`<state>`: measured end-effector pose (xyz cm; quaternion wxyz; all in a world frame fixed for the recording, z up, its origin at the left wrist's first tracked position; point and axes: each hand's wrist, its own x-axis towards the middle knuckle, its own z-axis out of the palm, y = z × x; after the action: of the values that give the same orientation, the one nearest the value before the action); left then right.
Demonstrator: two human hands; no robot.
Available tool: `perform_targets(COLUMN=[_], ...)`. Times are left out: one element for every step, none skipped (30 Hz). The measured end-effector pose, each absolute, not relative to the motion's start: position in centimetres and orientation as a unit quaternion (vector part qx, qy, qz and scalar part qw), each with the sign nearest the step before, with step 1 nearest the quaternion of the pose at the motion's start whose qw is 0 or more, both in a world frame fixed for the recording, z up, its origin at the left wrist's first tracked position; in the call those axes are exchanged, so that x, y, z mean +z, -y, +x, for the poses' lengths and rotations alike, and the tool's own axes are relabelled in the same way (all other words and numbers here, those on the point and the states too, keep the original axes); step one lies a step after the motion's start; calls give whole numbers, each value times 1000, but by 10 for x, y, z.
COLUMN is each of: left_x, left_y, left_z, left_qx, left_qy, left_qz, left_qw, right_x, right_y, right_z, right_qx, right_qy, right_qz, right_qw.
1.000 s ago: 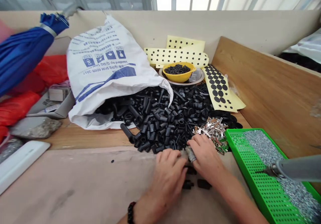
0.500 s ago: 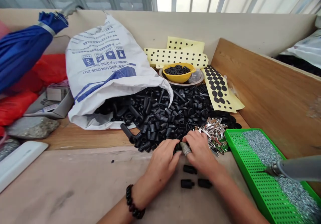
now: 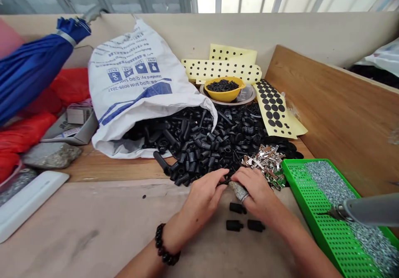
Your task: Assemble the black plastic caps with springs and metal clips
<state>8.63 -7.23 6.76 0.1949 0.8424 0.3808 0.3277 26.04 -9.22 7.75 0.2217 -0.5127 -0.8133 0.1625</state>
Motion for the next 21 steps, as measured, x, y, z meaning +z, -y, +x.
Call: perform_targets(left_x=[68, 68, 69, 70, 71, 71, 72, 73, 73, 73, 72, 70, 67, 64, 62, 59, 56, 54, 53, 52, 52], left_y=[73, 74, 74, 75, 75, 75, 75, 74, 74, 73, 73, 72, 72, 72, 72, 72, 72, 72, 71, 70, 70], left_z=[84, 83, 81, 79, 77, 74, 70, 66, 62, 58, 55, 53, 51, 51, 51, 52, 53, 54, 54, 54, 53], left_qx=[322, 317, 311, 304, 298, 293, 290, 286, 279, 267, 247, 216, 183, 151, 124, 105, 93, 87, 86, 88, 92], left_qy=[-373, -365, -357, -352, -349, -349, -354, -359, -365, -370, -376, -383, -391, -401, -411, -419, -420, -416, -409, -401, -394], left_qz=[849, 855, 861, 865, 868, 869, 870, 871, 874, 879, 886, 894, 901, 903, 903, 901, 901, 903, 906, 909, 912], left_qw=[193, 189, 187, 188, 189, 190, 185, 174, 158, 135, 108, 78, 45, 13, -17, -41, -56, -64, -67, -67, -64], right_x=[77, 77, 77, 77, 78, 79, 81, 82, 83, 83, 83, 82, 81, 79, 78, 76, 75, 74, 73, 73, 74], right_y=[93, 94, 95, 96, 96, 97, 98, 99, 99, 100, 100, 101, 101, 102, 103, 103, 104, 105, 105, 106, 107], right_z=[259, 258, 257, 256, 255, 255, 256, 258, 261, 263, 266, 268, 270, 271, 271, 271, 271, 270, 270, 269, 269], right_qx=[159, 158, 157, 156, 155, 153, 151, 152, 156, 163, 172, 181, 188, 192, 193, 191, 189, 186, 183, 180, 178], right_qy=[820, 824, 829, 833, 838, 841, 842, 840, 835, 827, 819, 812, 808, 806, 804, 805, 805, 807, 809, 812, 815], right_qz=[-510, -507, -504, -500, -494, -490, -490, -492, -498, -505, -511, -515, -517, -519, -519, -519, -518, -516, -514, -510, -506], right_qw=[208, 196, 186, 178, 172, 168, 168, 171, 177, 187, 196, 205, 210, 213, 215, 216, 217, 219, 219, 220, 219])
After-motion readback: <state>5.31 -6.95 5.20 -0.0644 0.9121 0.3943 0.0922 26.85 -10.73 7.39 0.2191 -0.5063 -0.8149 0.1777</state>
